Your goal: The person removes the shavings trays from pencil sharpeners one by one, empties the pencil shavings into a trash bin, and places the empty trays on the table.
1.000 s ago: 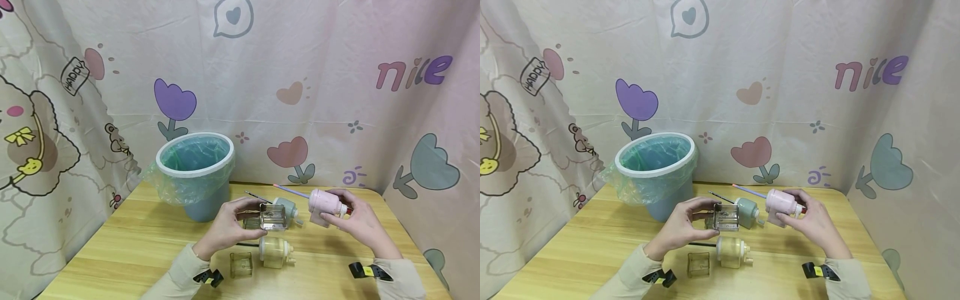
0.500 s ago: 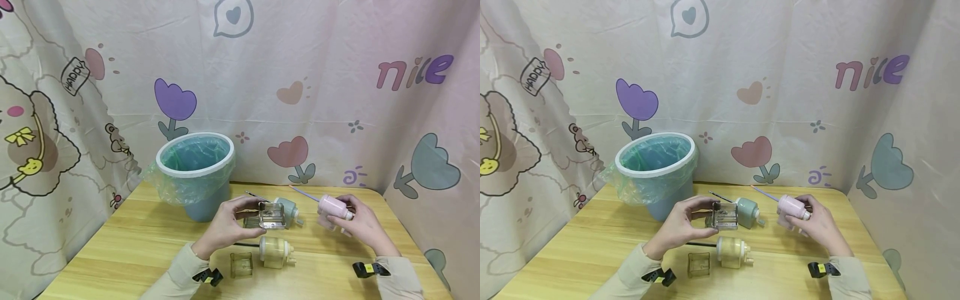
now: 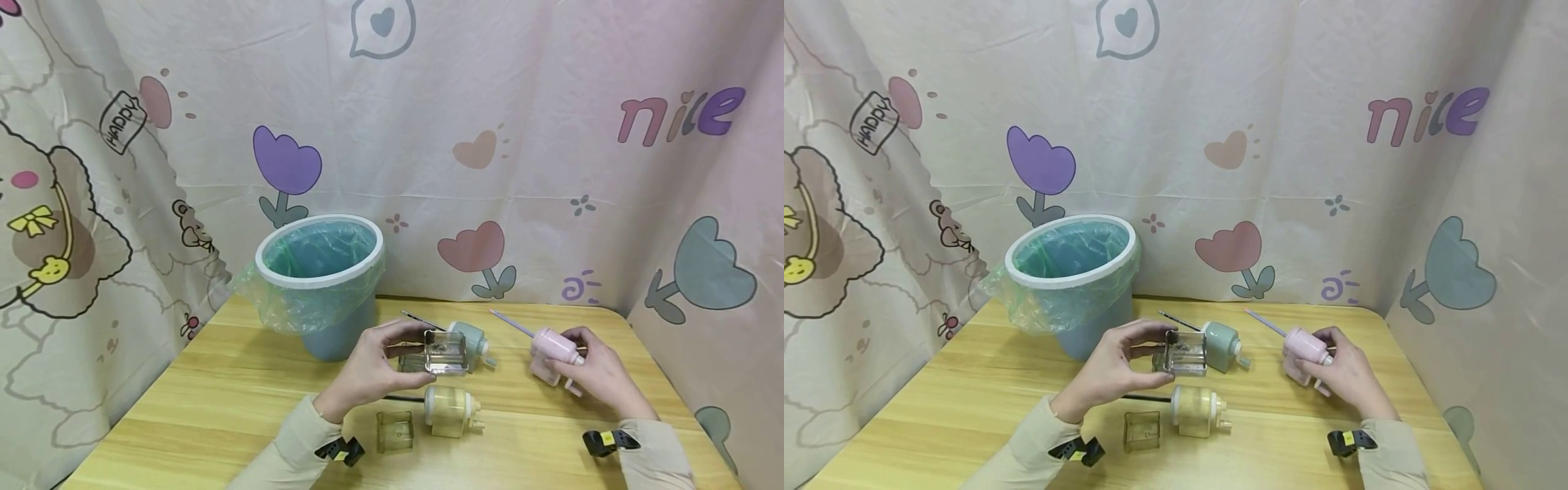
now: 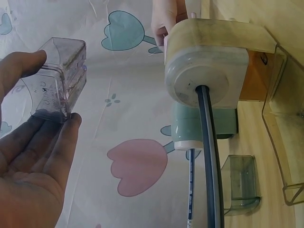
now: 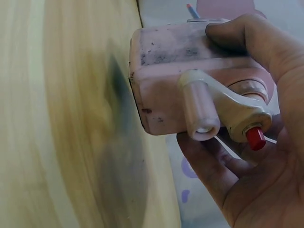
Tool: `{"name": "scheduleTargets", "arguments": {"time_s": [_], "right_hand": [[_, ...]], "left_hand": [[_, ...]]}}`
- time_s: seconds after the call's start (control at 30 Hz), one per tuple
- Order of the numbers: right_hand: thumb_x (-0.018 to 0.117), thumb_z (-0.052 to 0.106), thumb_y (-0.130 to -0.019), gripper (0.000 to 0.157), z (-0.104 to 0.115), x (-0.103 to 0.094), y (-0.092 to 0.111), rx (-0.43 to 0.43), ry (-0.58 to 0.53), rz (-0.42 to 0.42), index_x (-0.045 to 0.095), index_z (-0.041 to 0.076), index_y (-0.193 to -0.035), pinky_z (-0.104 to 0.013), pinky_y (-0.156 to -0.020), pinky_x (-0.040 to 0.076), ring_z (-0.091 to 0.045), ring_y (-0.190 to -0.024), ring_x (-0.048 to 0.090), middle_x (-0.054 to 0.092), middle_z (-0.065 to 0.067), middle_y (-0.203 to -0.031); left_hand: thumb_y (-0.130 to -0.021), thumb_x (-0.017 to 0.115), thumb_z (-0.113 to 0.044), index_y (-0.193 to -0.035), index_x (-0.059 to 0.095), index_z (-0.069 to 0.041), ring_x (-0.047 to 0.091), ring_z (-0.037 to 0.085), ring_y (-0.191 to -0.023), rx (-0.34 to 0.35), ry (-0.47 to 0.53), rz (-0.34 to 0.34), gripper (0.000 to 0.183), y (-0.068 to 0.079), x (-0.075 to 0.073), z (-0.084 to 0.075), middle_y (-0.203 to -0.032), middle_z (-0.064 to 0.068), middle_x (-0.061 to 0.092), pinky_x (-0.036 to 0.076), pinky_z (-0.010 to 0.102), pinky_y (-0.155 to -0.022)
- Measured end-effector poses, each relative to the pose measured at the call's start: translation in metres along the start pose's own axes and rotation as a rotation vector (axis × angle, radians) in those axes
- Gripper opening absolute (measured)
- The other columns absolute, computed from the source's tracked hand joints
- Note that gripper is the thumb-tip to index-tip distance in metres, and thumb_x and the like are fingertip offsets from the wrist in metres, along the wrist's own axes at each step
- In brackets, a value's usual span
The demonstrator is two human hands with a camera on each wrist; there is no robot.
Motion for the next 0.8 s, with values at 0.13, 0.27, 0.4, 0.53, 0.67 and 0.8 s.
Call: {"name": "scheduleTargets", "arguments": {"time_s": [0.13, 0.27, 0.4, 0.53, 0.67, 0.8], "right_hand": [[0.089, 0.035, -0.087, 0.072, -0.005, 0.002, 0.0, 0.002, 0.013, 0.006, 0.054, -0.006, -0.135, -0.033, -0.08, 0.055, -0.036, -0.105, 0.068, 0.068, -0.028, -0.123], [0.089, 0.035, -0.087, 0.074, -0.008, 0.003, -0.001, 0.009, 0.016, 0.006, 0.052, -0.006, -0.136, -0.033, -0.08, 0.055, -0.037, -0.106, 0.067, 0.066, -0.029, -0.124], [0.089, 0.034, -0.088, 0.074, -0.009, 0.004, 0.0, 0.018, 0.024, 0.007, 0.051, -0.006, -0.137, -0.033, -0.081, 0.054, -0.038, -0.107, 0.067, 0.065, -0.029, -0.126], [0.089, 0.033, -0.087, 0.075, -0.009, 0.002, 0.0, 0.01, 0.027, 0.013, 0.05, -0.007, -0.138, -0.034, -0.082, 0.055, -0.04, -0.109, 0.067, 0.065, -0.03, -0.127], [0.09, 0.032, -0.087, 0.076, -0.011, -0.001, 0.001, 0.014, 0.021, 0.018, 0.05, -0.006, -0.138, -0.035, -0.085, 0.054, -0.042, -0.112, 0.066, 0.064, -0.03, -0.129], [0.09, 0.033, -0.087, 0.076, -0.015, -0.002, 0.002, 0.021, 0.022, 0.019, 0.05, -0.006, -0.139, -0.035, -0.085, 0.053, -0.043, -0.112, 0.066, 0.065, -0.03, -0.129]], "left_hand": [[-0.077, 0.094, -0.002, -0.136, 0.07, -0.011, 0.075, 0.025, -0.115, -0.006, -0.004, 0.0, 0.065, 0.0, 0.001, -0.001, -0.129, 0.014, 0.074, 0.064, 0.034, -0.103], [-0.077, 0.094, -0.003, -0.136, 0.07, -0.011, 0.076, 0.024, -0.114, -0.009, -0.007, -0.003, 0.064, 0.0, 0.0, -0.001, -0.128, 0.014, 0.074, 0.064, 0.034, -0.102], [-0.077, 0.094, -0.003, -0.137, 0.07, -0.011, 0.076, 0.024, -0.114, -0.02, -0.003, 0.001, 0.065, 0.0, 0.0, 0.0, -0.129, 0.015, 0.074, 0.064, 0.034, -0.103], [-0.077, 0.094, -0.003, -0.137, 0.07, -0.011, 0.076, 0.025, -0.114, -0.029, -0.004, 0.003, 0.065, 0.0, 0.001, 0.001, -0.13, 0.014, 0.073, 0.064, 0.034, -0.103], [-0.078, 0.094, -0.004, -0.136, 0.07, -0.011, 0.077, 0.025, -0.115, -0.026, -0.001, 0.007, 0.063, -0.001, 0.003, 0.001, -0.131, 0.015, 0.073, 0.064, 0.034, -0.103], [-0.078, 0.094, -0.004, -0.136, 0.07, -0.011, 0.077, 0.025, -0.115, -0.027, 0.001, 0.01, 0.063, -0.001, 0.003, 0.001, -0.132, 0.014, 0.073, 0.064, 0.034, -0.103]]}}
Point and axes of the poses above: each hand's wrist, its own y-axis away from the middle knuckle, its own x-axis out of the palm, z = x × y, the point moved 8 cm from there along -y, towards the middle knuckle
